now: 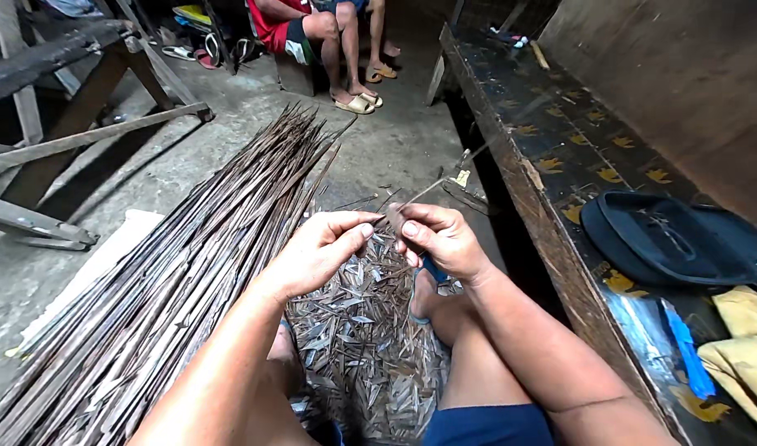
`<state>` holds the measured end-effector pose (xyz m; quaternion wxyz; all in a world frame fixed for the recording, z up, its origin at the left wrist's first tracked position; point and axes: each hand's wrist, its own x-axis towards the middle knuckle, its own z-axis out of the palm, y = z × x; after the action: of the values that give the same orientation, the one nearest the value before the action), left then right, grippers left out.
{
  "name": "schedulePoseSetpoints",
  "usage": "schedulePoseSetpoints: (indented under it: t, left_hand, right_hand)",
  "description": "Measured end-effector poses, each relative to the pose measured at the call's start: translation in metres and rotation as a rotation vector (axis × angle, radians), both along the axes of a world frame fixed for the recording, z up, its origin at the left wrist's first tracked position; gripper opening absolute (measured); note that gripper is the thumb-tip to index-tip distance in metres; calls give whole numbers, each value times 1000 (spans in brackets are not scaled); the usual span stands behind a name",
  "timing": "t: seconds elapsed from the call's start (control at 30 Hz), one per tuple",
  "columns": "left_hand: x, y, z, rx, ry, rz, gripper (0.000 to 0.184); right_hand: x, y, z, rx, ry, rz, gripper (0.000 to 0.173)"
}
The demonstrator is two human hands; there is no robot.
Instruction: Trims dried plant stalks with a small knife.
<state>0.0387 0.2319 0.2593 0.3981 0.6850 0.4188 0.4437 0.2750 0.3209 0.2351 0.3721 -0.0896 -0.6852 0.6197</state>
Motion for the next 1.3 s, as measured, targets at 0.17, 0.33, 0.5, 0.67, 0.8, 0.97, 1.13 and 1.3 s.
schedulePoseSetpoints:
  t: [0.17, 0.33, 0.5, 0.67, 0.8, 0.97, 1.13, 1.3]
  left_hand:
    - [-1, 1, -2, -7, 12, -7, 32]
    - [-2, 4, -4, -10, 23, -25, 32]
    - [-2, 5, -7, 0, 57, -16, 31]
    - [-5, 8, -14, 5, 81, -16, 31]
    - [-5, 8, -13, -1, 84, -19, 32]
    - [-7, 9, -16, -15, 111, 5, 33]
    - [-9, 9, -16, -26, 139, 35, 32]
    - [-8, 13, -22, 42, 193, 202, 30]
  right_hand:
    - [2, 3, 2, -14, 37, -44, 28]
    - [7, 6, 6, -28, 120, -94, 25]
    - [13, 10, 11, -63, 188, -125, 26]
    - [21, 14, 16, -90, 234, -186, 25]
    - [26, 16, 16, -84, 246, -217, 26]
    - [39, 22, 26, -111, 316, -341, 28]
    - [51, 29, 28, -110, 403, -441, 28]
    - [61, 35, 33, -139, 485, -574, 31]
